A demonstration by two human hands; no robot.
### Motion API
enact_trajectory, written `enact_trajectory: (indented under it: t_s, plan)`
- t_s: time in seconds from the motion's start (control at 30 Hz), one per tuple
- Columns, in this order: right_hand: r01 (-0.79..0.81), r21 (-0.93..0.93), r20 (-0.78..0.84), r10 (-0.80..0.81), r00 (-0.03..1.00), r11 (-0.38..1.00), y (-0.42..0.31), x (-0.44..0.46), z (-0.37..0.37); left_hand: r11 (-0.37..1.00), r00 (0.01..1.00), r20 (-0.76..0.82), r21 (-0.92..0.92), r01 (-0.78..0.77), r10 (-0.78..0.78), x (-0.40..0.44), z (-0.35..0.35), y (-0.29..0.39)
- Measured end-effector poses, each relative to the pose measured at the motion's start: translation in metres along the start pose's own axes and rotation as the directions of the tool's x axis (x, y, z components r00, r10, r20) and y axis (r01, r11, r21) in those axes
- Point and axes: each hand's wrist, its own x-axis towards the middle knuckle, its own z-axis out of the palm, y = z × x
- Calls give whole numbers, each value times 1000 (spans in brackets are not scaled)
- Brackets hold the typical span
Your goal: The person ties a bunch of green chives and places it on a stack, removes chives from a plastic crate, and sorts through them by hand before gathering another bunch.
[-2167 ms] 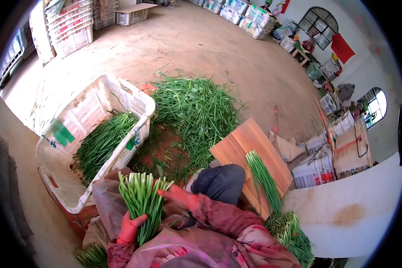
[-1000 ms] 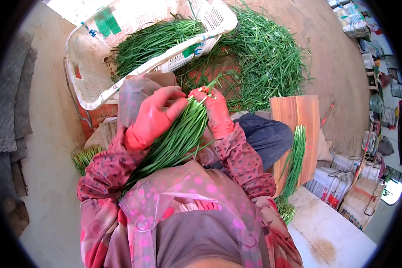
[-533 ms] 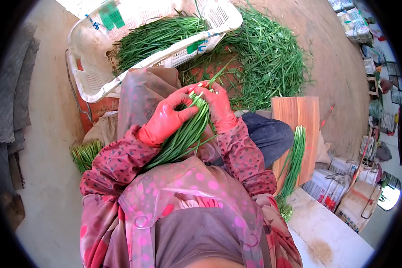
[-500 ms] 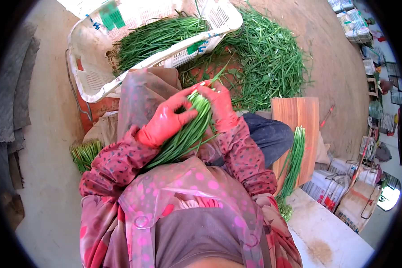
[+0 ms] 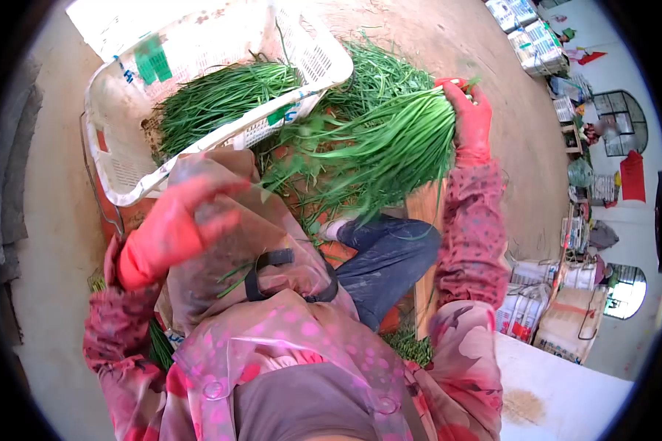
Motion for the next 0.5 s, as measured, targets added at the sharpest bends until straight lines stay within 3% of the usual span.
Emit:
enact_trajectory:
  t_s: [0.03, 0.07, 0.17, 0.23, 0.3, 0.33, 0.37, 0.4, 0.43, 0.5]
  plan:
    - [-65, 138, 5, 65, 998, 988, -3, -8, 9, 999, 996, -83, -13, 38, -39, 12, -5, 8]
    - [-134, 273, 17, 134, 991, 953, -5, -18, 15, 1000, 988, -155, 1, -23, 23, 26, 2, 8]
    - [-121, 240, 110, 96, 989, 963, -22, -32, 31, 969, 912, -328, 121, -217, 245, 73, 39, 6]
    - [-67, 234, 133, 36, 990, 970, -43, -40, 36, 959, 881, -396, -3, -284, 260, 102, 72, 8]
    - [-174, 406, 219, 89, 972, 897, -67, -50, 40, 964, 858, -472, -58, -260, 203, 124, 117, -2]
    - [-75, 314, 198, 12, 980, 947, -63, -43, 37, 982, 949, -306, -146, -118, 69, 120, 136, -15]
    - [-78, 313, 201, 15, 979, 946, -62, -36, 31, 978, 990, -122, -205, 39, -65, 113, 159, -29]
    - [-44, 286, 128, 8, 992, 957, -65, -28, 20, 981, 995, -10, -166, 98, -101, 100, 182, -51]
    - [-11, 255, 51, -2, 999, 967, -65, -21, 7, 982, 985, 102, -119, 149, -137, 84, 196, -74]
    - [16, 341, -40, -3, 999, 940, -60, -6, -26, 937, 873, 354, 23, 350, -335, 53, 195, -108]
